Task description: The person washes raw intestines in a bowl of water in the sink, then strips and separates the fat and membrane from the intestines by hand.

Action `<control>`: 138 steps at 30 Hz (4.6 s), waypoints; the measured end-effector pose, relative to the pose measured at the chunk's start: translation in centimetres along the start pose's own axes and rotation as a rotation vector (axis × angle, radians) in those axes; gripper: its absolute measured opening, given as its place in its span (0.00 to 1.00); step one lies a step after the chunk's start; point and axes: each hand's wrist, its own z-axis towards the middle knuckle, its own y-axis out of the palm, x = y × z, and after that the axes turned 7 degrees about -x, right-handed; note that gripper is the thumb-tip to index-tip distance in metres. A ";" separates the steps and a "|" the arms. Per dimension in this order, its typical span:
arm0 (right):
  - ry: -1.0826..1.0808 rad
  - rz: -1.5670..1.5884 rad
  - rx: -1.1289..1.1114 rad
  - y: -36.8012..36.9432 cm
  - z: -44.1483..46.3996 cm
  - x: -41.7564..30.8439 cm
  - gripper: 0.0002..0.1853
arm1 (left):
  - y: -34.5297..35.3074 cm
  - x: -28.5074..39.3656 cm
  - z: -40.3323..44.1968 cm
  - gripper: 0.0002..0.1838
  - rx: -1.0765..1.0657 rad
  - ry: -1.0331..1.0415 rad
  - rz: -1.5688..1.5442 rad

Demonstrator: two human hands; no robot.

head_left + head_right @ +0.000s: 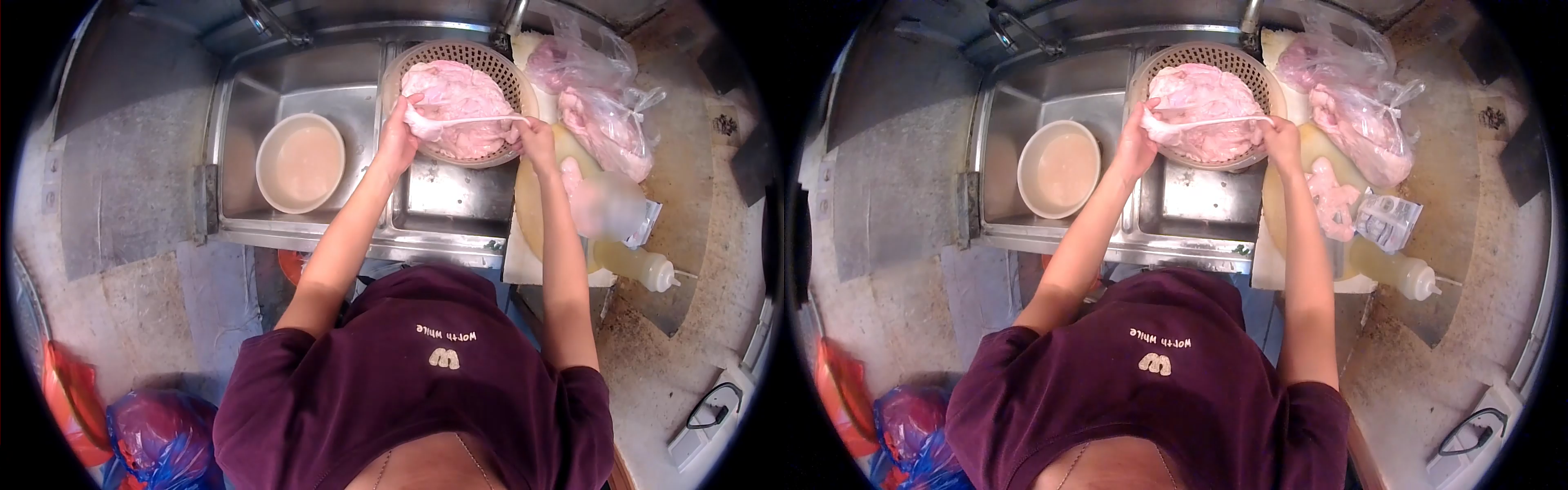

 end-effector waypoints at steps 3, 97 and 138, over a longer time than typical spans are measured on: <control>0.024 0.080 0.079 -0.6 0.2 -0.3 0.13 | -0.4 0.9 0.2 0.19 -0.014 0.022 -0.062; -0.215 0.105 0.169 7.7 -6.7 0.9 0.07 | 5.4 -3.4 -1.9 0.15 -0.287 -0.475 0.729; 0.184 1.091 -0.095 8.9 -8.5 3.6 0.08 | 2.4 -6.8 -4.9 0.14 -0.056 -0.426 0.589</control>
